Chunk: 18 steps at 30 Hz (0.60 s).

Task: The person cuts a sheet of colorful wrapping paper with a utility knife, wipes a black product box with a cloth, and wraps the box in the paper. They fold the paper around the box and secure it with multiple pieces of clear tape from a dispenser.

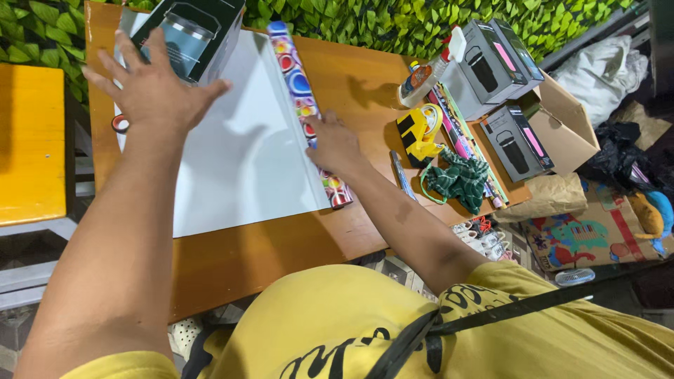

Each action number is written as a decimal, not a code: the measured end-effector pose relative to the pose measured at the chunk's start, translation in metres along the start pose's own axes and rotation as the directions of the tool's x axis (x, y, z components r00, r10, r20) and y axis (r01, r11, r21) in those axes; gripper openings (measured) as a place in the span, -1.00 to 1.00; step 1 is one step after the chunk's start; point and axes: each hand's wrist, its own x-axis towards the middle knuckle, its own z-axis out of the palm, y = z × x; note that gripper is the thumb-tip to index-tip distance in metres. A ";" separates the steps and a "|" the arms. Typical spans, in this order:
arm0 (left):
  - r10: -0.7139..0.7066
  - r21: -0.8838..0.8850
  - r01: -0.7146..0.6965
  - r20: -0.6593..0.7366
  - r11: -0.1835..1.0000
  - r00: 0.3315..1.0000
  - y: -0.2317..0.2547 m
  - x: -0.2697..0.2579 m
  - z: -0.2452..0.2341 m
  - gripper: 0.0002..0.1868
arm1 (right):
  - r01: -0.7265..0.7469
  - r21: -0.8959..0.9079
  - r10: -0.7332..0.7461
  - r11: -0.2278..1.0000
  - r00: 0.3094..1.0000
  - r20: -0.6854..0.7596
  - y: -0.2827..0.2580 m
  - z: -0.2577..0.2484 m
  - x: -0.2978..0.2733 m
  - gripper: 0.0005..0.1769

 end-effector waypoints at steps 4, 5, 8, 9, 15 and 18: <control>-0.208 -0.200 0.287 0.339 0.937 0.917 0.021 -0.006 -0.006 0.10 | -0.133 0.148 0.131 0.980 0.991 0.027 0.025 0.006 -0.001 -0.26; -0.195 -0.202 0.275 0.346 0.940 0.918 0.031 -0.010 -0.011 0.03 | -0.131 0.135 0.133 0.982 0.991 -0.010 0.031 0.008 -0.001 -0.33; -0.138 -0.225 0.214 0.314 0.951 0.940 0.071 -0.026 -0.032 -0.09 | -0.152 0.101 0.159 0.983 0.984 -0.074 0.050 0.015 -0.002 -0.42; -0.107 -0.242 0.175 0.268 0.954 0.958 0.086 -0.033 -0.039 -0.08 | -0.178 0.091 0.184 0.980 0.981 -0.063 0.057 0.017 -0.003 -0.33; 0.011 -0.447 0.267 0.527 0.854 0.850 0.143 -0.062 -0.057 0.10 | -0.166 0.106 0.182 0.980 0.970 -0.164 0.104 0.037 -0.004 -0.41; 0.045 -0.549 0.354 0.585 0.757 0.810 0.148 -0.070 -0.048 0.02 | -0.154 0.012 0.153 0.988 0.974 -0.169 0.131 0.053 -0.001 -0.46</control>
